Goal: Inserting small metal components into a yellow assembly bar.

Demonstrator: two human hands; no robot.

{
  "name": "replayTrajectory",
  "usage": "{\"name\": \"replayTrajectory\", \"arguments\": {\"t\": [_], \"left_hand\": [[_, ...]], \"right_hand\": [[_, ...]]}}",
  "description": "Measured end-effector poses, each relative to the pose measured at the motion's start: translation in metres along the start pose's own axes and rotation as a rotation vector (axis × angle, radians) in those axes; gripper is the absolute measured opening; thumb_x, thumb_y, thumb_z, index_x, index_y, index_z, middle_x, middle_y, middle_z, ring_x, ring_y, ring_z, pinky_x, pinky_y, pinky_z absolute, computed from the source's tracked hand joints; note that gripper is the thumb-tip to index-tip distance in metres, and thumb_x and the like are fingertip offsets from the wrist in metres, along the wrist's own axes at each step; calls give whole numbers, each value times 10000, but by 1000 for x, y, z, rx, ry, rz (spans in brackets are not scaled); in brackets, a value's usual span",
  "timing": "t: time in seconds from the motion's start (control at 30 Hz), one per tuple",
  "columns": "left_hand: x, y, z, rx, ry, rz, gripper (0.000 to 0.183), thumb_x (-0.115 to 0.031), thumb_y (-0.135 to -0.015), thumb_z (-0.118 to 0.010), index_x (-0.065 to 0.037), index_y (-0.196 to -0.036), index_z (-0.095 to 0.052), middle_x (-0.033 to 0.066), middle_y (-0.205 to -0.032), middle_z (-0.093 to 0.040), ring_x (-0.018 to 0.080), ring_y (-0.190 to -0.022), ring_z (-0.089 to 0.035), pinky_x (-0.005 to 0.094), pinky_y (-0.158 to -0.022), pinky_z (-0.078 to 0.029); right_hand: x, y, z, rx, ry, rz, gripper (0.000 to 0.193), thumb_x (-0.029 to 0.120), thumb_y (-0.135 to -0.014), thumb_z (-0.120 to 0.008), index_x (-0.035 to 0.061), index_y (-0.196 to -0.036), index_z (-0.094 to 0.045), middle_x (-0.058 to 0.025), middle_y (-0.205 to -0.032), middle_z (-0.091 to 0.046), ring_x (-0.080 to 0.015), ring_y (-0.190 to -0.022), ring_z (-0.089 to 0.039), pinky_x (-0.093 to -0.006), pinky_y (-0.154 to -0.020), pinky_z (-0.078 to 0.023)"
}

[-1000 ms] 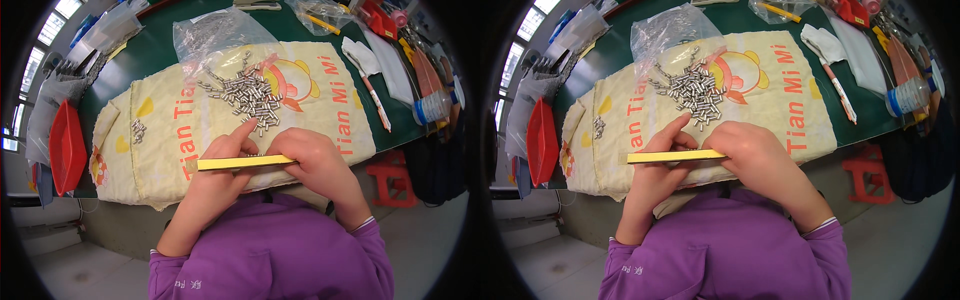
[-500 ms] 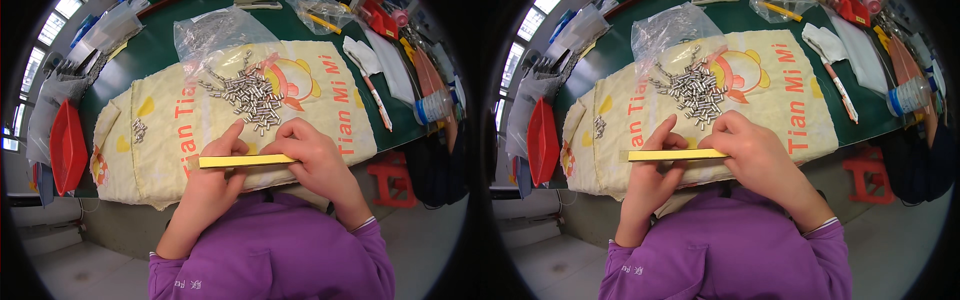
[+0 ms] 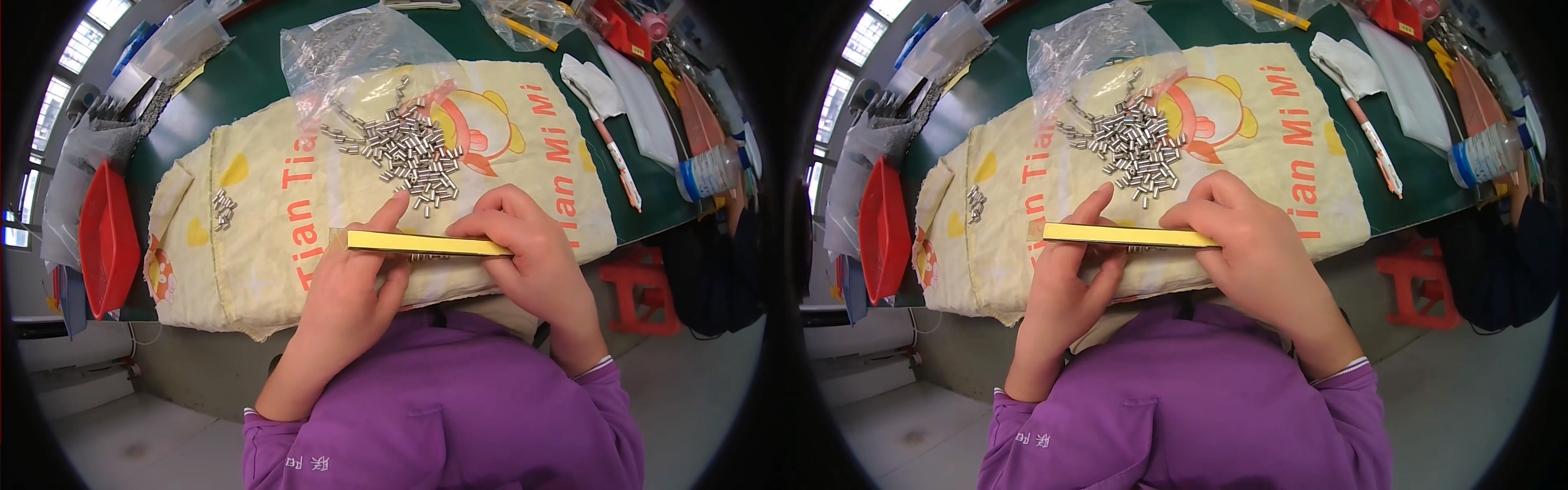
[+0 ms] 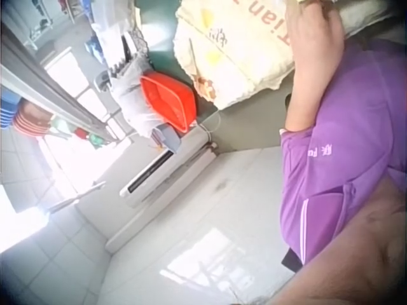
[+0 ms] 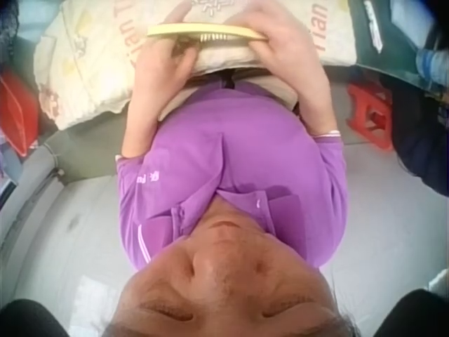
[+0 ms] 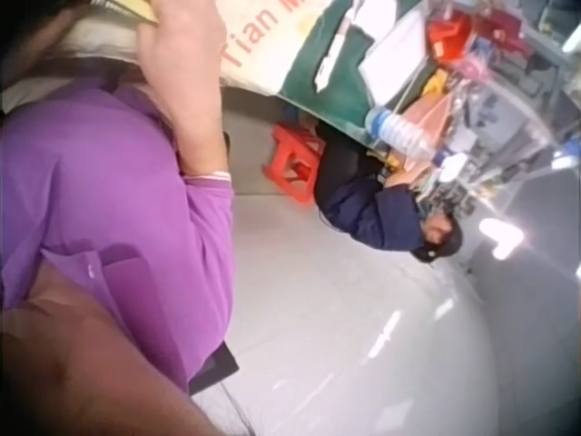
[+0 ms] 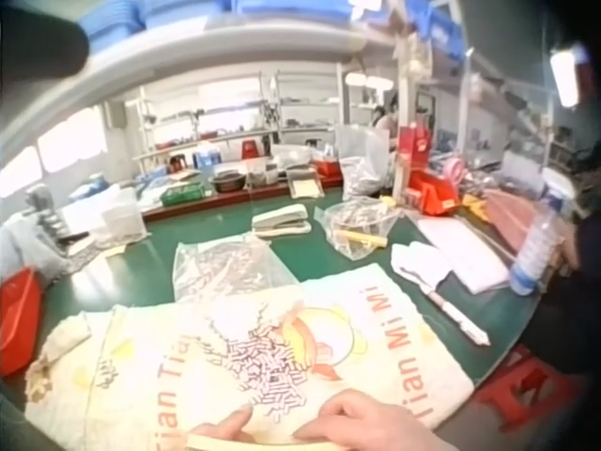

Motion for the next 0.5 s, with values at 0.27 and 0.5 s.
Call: {"name": "replayTrajectory", "arguments": {"t": [0.27, 0.5], "left_hand": [[-8, 2, -3, 28, -34, -65, 646, 58, -825, -684, -1, -1444, -509, 127, -978, -659, 294, -866, -630, 407, -797, -506], [-5, 4, -4, 61, -28, -11, 725, 79, -822, -689, -42, -1498, -456, 119, -1064, -638, 301, -897, -631, 400, -823, -520]], "right_hand": [[0, 7, 7, -24, 12, 24, 257, -39, -782, -654, 63, -1015, -690, -100, -928, -664, -307, -854, -668, -388, -732, -529], [4, 4, -3, -20, -53, 44, 255, -38, -788, -680, 59, -1024, -678, -109, -946, -685, -313, -891, -681, -399, -749, -538]]}}
Point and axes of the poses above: each hand's wrist, its own y-axis away from the middle knuckle, its own z-axis out of the back of the hand, x = y × z, the point moved 8 cm from there along -y, towards the middle knuckle
